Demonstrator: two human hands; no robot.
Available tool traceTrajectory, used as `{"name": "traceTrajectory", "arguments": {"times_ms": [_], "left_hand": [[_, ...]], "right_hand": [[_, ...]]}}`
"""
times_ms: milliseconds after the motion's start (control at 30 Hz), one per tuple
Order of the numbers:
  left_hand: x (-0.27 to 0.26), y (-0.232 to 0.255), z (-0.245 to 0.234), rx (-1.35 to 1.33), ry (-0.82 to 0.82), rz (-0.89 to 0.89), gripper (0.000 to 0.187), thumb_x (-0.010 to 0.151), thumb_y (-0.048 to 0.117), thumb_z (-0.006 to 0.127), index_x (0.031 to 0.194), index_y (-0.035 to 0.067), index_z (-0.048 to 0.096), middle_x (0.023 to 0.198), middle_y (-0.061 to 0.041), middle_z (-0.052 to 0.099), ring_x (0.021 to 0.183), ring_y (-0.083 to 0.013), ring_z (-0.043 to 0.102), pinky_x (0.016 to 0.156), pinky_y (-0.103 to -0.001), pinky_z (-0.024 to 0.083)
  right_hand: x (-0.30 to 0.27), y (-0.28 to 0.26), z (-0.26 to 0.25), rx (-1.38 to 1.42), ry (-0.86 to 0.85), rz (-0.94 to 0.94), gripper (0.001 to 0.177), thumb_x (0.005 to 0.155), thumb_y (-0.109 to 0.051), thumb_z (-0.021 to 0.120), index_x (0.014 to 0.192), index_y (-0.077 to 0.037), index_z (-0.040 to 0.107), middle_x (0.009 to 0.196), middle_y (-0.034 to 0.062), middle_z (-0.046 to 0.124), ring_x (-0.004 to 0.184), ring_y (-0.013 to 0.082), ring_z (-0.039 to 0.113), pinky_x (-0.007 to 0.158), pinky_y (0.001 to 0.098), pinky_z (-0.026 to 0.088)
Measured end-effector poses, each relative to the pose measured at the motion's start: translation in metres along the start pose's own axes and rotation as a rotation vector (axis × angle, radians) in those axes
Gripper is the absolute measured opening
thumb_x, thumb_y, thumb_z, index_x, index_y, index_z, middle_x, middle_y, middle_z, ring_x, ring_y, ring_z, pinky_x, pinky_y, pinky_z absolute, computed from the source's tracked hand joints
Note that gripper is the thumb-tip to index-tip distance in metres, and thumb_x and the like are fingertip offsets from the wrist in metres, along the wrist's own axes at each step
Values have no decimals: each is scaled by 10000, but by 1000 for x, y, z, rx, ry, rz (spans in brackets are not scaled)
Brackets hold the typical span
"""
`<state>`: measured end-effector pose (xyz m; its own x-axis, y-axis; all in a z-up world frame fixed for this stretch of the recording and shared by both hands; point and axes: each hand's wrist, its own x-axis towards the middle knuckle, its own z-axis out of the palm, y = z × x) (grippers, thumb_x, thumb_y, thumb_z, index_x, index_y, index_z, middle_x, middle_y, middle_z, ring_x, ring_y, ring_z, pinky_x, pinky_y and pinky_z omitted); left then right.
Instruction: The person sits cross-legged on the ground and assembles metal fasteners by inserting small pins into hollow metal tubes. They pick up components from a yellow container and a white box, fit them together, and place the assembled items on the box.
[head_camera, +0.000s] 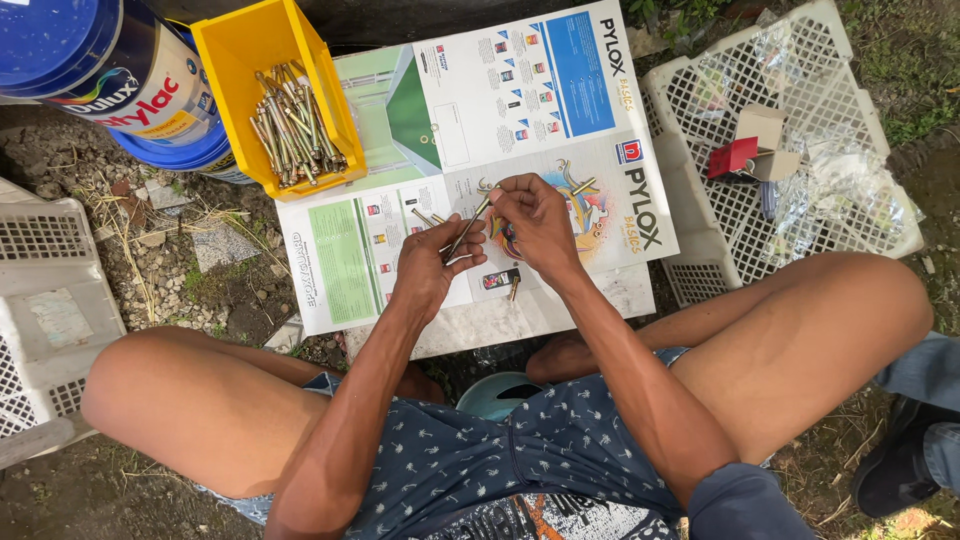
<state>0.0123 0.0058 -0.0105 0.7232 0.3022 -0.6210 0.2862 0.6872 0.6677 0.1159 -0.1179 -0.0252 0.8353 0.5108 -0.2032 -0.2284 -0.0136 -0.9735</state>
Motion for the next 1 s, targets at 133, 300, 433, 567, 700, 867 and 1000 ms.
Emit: {"name": "traceTrajectory", "arguments": {"times_ms": [133,300,433,567,700,867,1000], "left_hand": [[-13,10,17,-22,-32,32,380,961,214,547,1243,-37,586,988,-223,658,882,-303,694,854,-458,585],[-18,8,20,182,25,-21,367,889,267,670,1204,79,666,937,-128,696,643,-197,697,561,-304,610],[-11,1,19,277,66,-13,329,852,262,729,1136,97,708,850,-98,704,446,-91,480,398,-211,451],[-1,-10,15,364,75,47,279,833,256,763,1058,94,736,735,-94,682,421,-33,374,378,-182,360],[0,-4,16,391,99,59,235,837,201,728,1029,66,733,686,-72,648,458,-20,358,428,-176,364],[0,-1,17,391,110,63,223,841,200,721,1019,65,731,696,-66,655,456,-22,358,449,-185,368],[6,-3,12,383,129,83,204,846,200,717,1010,80,734,715,-62,657,453,-20,374,453,-185,373]], "right_hand": [[-14,-5,9,-75,-67,125,227,879,-204,722,980,-22,631,759,63,659,657,72,583,576,216,495],[-15,-5,-2,-207,-139,176,275,784,-212,811,943,-17,698,760,65,699,658,74,574,539,192,460],[-16,-11,-16,-257,-183,160,212,774,-151,810,929,-41,718,786,78,718,659,83,566,551,193,465],[-16,-36,-45,-472,-197,146,189,804,-77,754,990,-47,737,832,153,707,712,171,598,576,275,512],[-2,-43,-103,-749,73,110,147,884,-98,709,1028,-104,735,855,105,697,721,178,637,578,294,518],[-6,-20,-125,-934,82,181,142,864,-86,694,994,-129,734,838,82,697,718,213,654,607,347,525],[-8,-2,-86,-986,-44,226,155,833,-89,698,975,-143,731,858,57,712,764,229,681,684,374,533]]}}
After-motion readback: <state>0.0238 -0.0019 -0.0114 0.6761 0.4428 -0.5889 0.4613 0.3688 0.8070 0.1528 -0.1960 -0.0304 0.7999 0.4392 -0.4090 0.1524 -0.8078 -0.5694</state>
